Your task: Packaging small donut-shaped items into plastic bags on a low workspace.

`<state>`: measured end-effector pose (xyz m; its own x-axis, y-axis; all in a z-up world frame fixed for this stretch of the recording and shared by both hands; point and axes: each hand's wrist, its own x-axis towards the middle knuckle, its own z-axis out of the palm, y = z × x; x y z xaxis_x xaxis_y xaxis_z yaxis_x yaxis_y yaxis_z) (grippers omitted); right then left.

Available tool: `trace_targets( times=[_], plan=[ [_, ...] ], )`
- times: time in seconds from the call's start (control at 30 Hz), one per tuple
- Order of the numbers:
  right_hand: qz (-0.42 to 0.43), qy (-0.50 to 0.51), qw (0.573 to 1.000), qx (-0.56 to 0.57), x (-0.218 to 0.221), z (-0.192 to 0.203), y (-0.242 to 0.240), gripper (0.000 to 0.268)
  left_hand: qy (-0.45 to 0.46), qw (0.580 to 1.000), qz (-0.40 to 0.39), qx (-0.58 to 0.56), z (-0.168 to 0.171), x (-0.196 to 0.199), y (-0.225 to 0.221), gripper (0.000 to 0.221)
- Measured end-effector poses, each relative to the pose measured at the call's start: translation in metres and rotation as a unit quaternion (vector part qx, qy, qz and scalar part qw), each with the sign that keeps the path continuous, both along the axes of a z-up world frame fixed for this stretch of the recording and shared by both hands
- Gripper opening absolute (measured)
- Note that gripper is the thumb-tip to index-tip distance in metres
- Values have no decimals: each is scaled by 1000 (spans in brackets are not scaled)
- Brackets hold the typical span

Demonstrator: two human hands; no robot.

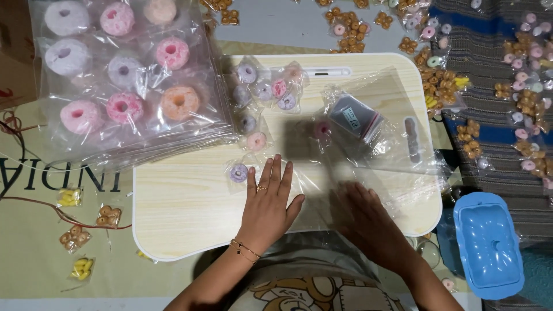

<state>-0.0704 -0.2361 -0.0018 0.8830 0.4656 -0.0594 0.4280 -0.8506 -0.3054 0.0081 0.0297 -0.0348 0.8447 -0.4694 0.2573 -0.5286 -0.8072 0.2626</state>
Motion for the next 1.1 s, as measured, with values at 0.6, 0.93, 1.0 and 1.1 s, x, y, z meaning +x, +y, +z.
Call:
trace_targets(
  times=[0.6, 0.93, 1.0, 1.1],
  plan=[
    [-252, 292, 901, 199, 47, 103, -69, 11, 28, 999, 15, -32, 9, 1, 2, 69],
    [-152, 53, 974, 159, 233, 85, 14, 20, 45, 998, 13, -32, 14, 6, 6, 78],
    [-128, -2, 977, 168, 263, 54, 14, 13, 67, 997, 19, -38, 13, 9, 6, 76],
    [-129, 0, 972, 197, 286, 41, 31, 28, 78, 995, 19, -53, 8, 13, 6, 75]
  ],
)
